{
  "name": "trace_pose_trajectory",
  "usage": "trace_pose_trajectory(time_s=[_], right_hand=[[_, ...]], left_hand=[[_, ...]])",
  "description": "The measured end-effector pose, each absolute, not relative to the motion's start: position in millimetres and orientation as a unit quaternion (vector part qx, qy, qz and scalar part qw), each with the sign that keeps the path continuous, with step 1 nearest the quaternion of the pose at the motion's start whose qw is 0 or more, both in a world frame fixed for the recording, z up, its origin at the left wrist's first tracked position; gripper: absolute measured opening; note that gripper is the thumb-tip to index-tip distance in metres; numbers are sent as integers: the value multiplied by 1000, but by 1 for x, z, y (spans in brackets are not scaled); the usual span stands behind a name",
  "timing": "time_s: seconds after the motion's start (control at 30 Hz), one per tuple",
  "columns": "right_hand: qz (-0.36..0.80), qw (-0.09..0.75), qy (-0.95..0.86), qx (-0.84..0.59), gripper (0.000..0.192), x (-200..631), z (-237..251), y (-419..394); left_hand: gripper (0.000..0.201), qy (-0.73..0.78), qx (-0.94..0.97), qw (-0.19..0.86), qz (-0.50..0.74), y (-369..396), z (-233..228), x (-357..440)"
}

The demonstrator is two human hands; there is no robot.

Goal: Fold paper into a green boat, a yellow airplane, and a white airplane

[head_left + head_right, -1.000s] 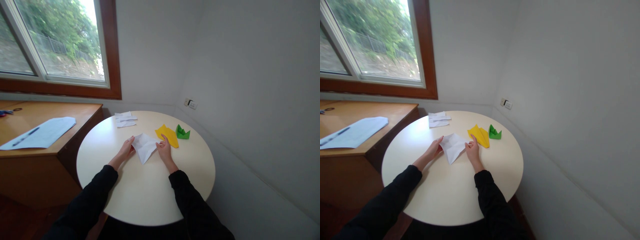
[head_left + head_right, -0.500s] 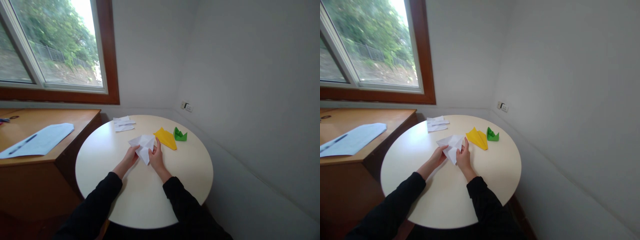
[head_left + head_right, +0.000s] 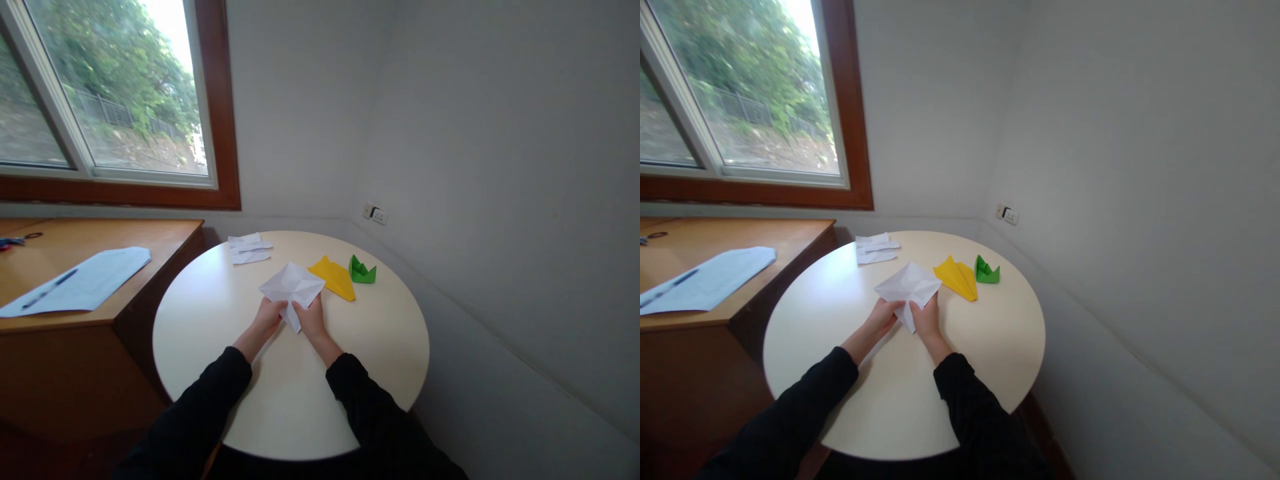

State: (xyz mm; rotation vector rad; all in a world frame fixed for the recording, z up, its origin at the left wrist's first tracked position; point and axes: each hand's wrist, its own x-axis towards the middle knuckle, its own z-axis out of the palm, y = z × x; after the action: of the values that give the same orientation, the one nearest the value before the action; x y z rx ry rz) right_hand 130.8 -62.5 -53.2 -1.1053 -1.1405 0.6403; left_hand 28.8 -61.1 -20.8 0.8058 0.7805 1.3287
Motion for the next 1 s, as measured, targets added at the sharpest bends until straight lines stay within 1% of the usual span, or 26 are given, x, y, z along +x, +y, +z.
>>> trace_pose_trajectory(time_s=[0.13, 0.4, 0.67, 0.9, 1.0], right_hand=[[278, 641, -513, -498, 59, 131, -54, -63], [262, 607, -529, -533, 57, 132, -58, -64], [279, 610, -532, -517, 57, 132, -57, -64], [340, 620, -536, -461, 61, 132, -60, -61], [381, 612, -543, -431, 69, 130, -62, -60]], left_hand=[[38, 348, 360, 635, 588, -63, -20, 32], [39, 354, 365, 622, 596, -62, -23, 33], [31, 341, 365, 627, 598, -62, -23, 32], [45, 352, 342, 613, 619, -56, -22, 25], [50, 354, 324, 599, 642, -52, -21, 21]])
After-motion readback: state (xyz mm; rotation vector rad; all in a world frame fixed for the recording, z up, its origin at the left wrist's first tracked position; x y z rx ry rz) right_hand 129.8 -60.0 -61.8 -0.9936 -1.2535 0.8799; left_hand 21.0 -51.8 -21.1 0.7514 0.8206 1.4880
